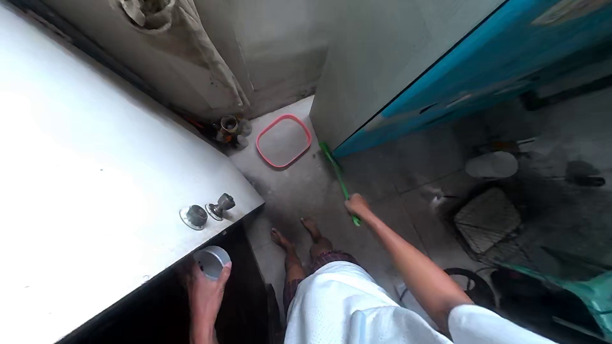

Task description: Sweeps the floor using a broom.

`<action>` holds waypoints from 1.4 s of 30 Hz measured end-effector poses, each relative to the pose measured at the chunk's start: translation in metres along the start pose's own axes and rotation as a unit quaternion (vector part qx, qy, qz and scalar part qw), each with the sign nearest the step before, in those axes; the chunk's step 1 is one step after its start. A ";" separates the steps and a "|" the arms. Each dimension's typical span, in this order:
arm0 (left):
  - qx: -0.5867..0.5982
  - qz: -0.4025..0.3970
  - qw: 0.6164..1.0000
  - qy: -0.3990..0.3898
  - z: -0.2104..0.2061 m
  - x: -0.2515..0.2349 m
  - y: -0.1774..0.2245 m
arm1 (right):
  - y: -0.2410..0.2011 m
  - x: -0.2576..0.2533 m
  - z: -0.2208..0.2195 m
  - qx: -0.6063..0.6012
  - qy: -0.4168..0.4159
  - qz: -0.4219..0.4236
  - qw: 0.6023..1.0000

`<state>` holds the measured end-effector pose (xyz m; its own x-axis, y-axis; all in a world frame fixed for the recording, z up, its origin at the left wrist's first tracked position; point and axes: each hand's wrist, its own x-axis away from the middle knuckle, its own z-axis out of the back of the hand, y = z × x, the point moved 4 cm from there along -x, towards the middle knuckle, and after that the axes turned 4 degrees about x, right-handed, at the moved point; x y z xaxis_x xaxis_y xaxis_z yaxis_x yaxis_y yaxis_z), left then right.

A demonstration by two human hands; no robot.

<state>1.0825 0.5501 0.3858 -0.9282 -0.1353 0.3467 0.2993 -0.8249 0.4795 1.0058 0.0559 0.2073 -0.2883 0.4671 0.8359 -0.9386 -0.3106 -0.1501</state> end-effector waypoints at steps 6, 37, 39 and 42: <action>-0.004 0.002 0.999 -0.039 0.002 -0.008 -0.009 | -0.097 -0.078 -0.062 -0.008 -0.008 -0.019 1.000; -0.007 -0.036 0.989 -0.145 0.002 -0.031 -0.010 | -0.043 0.003 -0.218 0.056 -0.161 0.063 0.983; -0.006 -0.039 0.988 -0.151 0.002 -0.031 -0.009 | -0.020 0.014 -0.183 -0.024 -0.199 0.061 0.978; 0.000 -0.050 0.987 -0.155 -0.001 -0.033 -0.006 | 0.015 0.048 -0.126 -0.104 -0.193 0.044 0.975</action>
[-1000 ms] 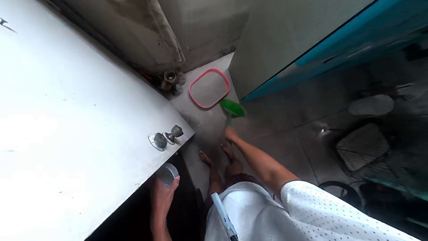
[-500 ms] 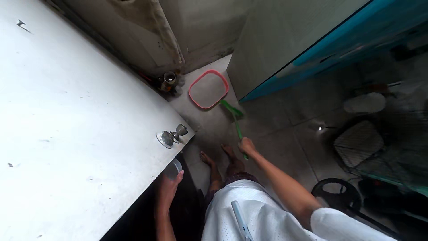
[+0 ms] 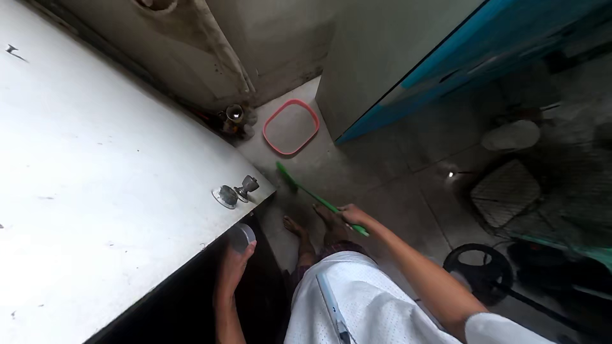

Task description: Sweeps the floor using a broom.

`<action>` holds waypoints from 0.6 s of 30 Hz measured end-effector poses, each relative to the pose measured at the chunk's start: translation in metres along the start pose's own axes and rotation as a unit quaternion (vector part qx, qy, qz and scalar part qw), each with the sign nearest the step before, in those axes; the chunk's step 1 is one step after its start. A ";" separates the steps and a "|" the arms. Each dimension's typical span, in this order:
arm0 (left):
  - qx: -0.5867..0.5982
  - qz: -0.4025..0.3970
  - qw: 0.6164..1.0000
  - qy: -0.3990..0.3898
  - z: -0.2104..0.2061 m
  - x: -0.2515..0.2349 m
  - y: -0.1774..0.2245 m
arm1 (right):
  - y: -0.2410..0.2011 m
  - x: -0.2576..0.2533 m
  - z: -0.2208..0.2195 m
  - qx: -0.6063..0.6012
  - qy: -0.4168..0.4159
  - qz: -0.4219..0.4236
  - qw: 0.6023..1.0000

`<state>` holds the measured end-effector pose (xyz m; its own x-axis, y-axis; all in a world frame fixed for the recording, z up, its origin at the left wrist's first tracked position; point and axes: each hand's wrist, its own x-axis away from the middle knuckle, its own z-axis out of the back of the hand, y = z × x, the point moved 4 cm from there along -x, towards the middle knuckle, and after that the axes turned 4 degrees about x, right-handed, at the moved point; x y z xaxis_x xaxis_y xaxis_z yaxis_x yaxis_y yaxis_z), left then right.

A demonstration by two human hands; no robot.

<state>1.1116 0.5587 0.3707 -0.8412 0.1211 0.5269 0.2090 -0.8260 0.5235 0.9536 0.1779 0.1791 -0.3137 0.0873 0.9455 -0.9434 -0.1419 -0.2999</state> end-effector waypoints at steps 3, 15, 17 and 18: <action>-0.001 -0.008 1.000 0.002 -0.002 -0.001 0.007 | 0.035 0.035 0.038 -0.036 0.060 -0.029 0.997; -0.022 -0.079 0.996 0.014 -0.033 -0.025 0.044 | 0.095 -0.047 0.062 -0.100 0.241 -0.157 0.952; -0.032 -0.099 0.994 0.018 -0.037 -0.028 0.046 | 0.079 -0.059 0.028 -0.095 0.218 -0.160 0.958; -0.034 -0.104 0.994 0.020 -0.038 -0.028 0.047 | 0.065 -0.061 0.010 -0.089 0.201 -0.156 0.963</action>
<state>1.1263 0.4961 0.3550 -0.8823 0.2727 0.3837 -0.0052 -0.8207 0.5714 0.9123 0.1536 0.1026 0.0049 0.4785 0.8781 -0.9909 0.1202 -0.0600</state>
